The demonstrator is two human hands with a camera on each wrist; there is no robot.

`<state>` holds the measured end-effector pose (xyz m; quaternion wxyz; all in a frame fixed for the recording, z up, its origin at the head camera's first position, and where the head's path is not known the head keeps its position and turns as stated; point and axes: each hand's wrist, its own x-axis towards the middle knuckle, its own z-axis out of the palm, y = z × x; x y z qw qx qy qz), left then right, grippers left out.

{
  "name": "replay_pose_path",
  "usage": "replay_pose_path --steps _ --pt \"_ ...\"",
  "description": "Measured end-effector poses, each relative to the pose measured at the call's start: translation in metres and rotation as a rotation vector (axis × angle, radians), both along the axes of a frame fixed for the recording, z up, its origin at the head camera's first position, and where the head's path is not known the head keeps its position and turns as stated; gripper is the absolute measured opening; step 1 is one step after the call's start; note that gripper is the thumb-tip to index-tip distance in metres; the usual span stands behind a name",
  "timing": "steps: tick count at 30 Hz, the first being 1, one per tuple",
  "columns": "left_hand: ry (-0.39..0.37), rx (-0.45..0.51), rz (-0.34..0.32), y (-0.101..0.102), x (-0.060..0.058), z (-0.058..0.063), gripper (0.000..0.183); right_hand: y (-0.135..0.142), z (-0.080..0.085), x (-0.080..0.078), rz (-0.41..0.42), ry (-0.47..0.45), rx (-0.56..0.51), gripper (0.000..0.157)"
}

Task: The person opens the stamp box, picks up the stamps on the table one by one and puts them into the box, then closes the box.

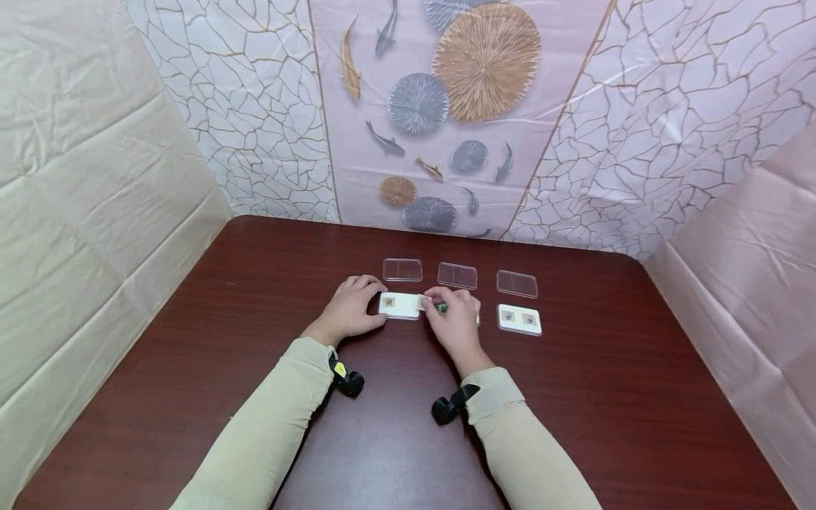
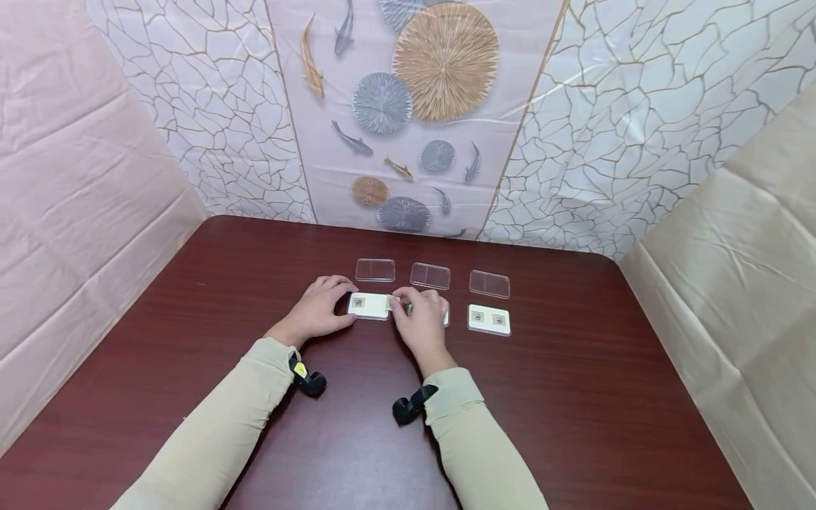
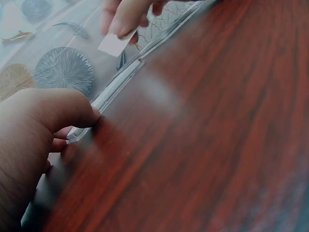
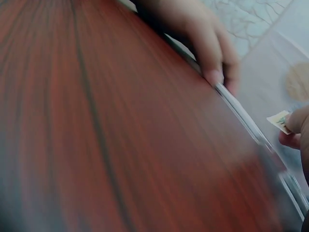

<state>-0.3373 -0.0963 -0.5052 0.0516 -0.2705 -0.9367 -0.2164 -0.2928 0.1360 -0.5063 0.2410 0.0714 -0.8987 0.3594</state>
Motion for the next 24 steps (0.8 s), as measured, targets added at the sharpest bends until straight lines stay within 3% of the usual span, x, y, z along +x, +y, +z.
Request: replay_pose_path --steps 5,11,24 --pt "0.004 -0.001 0.004 0.000 0.000 -0.001 0.054 -0.021 0.001 -0.005 -0.005 -0.044 0.136 0.010" --pt "-0.011 -0.001 0.002 0.000 0.000 -0.001 0.053 -0.030 -0.001 -0.012 -0.020 -0.007 0.313 0.009" --pt "-0.008 -0.002 0.000 -0.001 -0.001 -0.001 0.052 -0.031 0.001 -0.012 -0.028 -0.001 0.316 0.007"
